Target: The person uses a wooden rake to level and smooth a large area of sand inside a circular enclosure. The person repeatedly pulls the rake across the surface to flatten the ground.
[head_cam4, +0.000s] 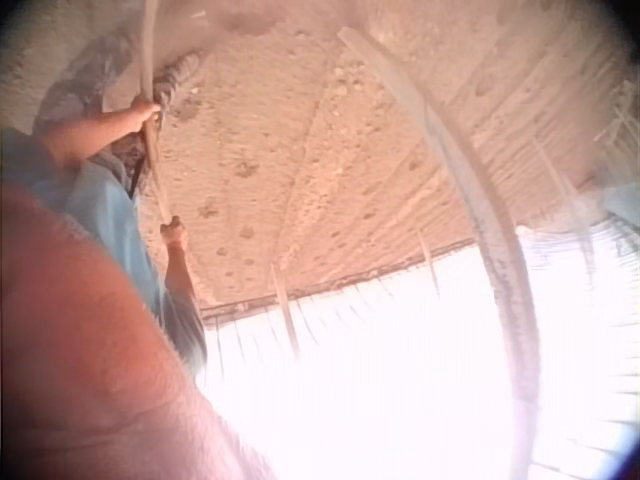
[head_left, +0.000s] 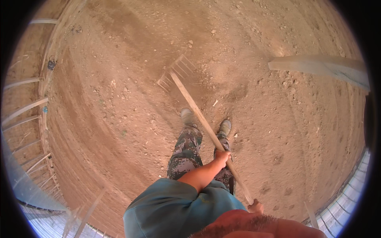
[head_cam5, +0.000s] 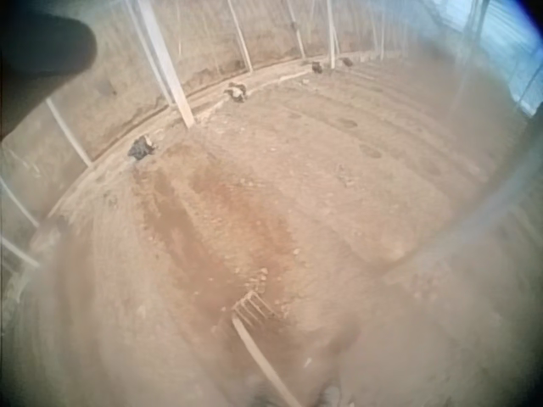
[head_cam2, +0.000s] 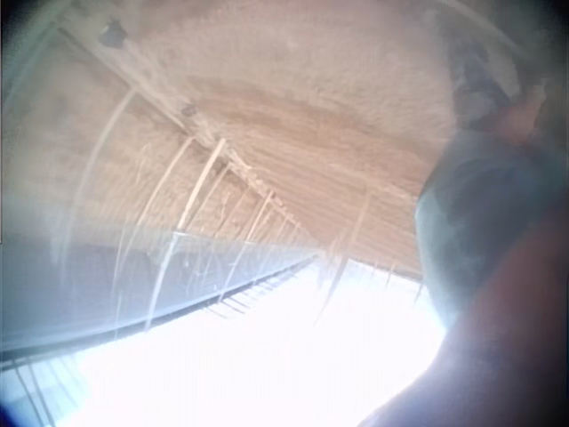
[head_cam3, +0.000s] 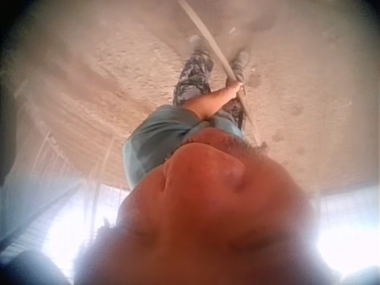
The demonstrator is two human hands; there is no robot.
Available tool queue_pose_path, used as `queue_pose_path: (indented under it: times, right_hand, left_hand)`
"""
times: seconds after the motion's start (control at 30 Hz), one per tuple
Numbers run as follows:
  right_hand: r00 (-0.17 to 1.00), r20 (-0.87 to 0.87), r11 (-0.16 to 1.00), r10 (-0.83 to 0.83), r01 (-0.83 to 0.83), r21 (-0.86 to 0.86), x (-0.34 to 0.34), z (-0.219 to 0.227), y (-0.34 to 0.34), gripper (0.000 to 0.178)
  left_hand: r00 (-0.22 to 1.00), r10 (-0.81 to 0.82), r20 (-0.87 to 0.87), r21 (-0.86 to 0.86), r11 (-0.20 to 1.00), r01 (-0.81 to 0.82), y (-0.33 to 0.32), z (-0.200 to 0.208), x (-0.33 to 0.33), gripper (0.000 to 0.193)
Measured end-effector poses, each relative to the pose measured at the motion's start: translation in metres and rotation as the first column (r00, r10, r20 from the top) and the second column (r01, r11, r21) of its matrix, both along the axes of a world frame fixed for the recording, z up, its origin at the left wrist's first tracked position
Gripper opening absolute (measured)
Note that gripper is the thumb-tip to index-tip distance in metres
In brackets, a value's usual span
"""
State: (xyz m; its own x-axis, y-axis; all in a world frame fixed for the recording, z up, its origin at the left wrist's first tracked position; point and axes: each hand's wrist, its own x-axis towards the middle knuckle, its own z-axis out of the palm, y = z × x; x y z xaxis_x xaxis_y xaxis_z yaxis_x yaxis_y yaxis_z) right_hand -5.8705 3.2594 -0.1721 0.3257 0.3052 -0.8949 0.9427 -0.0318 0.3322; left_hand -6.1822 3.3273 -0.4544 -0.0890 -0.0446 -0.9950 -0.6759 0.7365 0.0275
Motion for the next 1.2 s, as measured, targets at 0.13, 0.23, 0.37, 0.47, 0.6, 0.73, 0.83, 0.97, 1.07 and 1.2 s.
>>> queue_pose_path:
  times: [0.13,0.23,0.37,0.47,0.6,0.73,0.83,0.97,1.07,1.2]
  right_hand:
    - [0.962,-0.268,0.999,0.043,-0.044,0.002,-0.17,-0.089,0.055,0.036]
    - [0.902,-0.43,0.997,0.046,-0.014,0.078,-0.321,-0.121,0.102,0.037]
    - [0.751,-0.66,0.996,0.008,0.05,0.069,-0.518,-0.169,0.152,0.04]
    - [0.607,-0.792,0.997,-0.064,0.071,-0.026,-0.655,-0.184,0.201,0.051]
    - [0.632,-0.773,0.997,-0.054,-0.015,-0.082,-0.785,-0.165,0.223,0.042]
    - [0.656,-0.755,0.998,-0.012,0.054,0.031,-0.766,-0.17,0.168,0.039]
    - [0.712,-0.701,0.998,-0.04,-0.006,-0.063,-0.706,-0.123,0.128,0.041]
    - [0.774,-0.632,0.998,-0.039,-0.001,-0.063,-0.582,-0.103,0.085,0.044]
    - [0.809,-0.587,0.998,-0.04,0.006,-0.059,-0.483,-0.084,0.074,0.042]
    - [0.845,-0.535,0.999,-0.007,-0.014,-0.036,-0.342,-0.062,0.071,0.04]
  left_hand:
    - [0.957,0.057,-0.285,0.103,0.994,-0.028,0.014,-0.097,-0.193,0.013]
    - [0.912,0.003,-0.41,0.135,0.989,0.058,0.083,-0.102,-0.349,0.01]
    - [0.86,0.244,-0.447,0.289,0.95,-0.119,0.134,-0.093,-0.545,0.017]
    - [0.797,0.218,-0.564,0.348,0.937,-0.009,0.161,-0.065,-0.635,0.015]
    - [0.759,0.175,-0.627,0.355,0.931,0.079,0.152,-0.045,-0.708,0.017]
    - [0.684,-0.125,-0.719,0.109,0.951,0.288,0.13,-0.053,-0.707,0.049]
    - [0.645,-0.197,-0.739,0.015,0.951,0.309,0.08,-0.084,-0.676,0.06]
    - [0.61,-0.233,-0.757,-0.038,0.948,0.315,0.056,-0.117,-0.596,0.067]
    - [0.709,-0.191,-0.679,0.027,0.958,0.285,0.047,-0.125,-0.524,0.068]
    - [0.784,-0.078,-0.616,0.052,0.989,0.139,0.046,-0.117,-0.397,0.073]
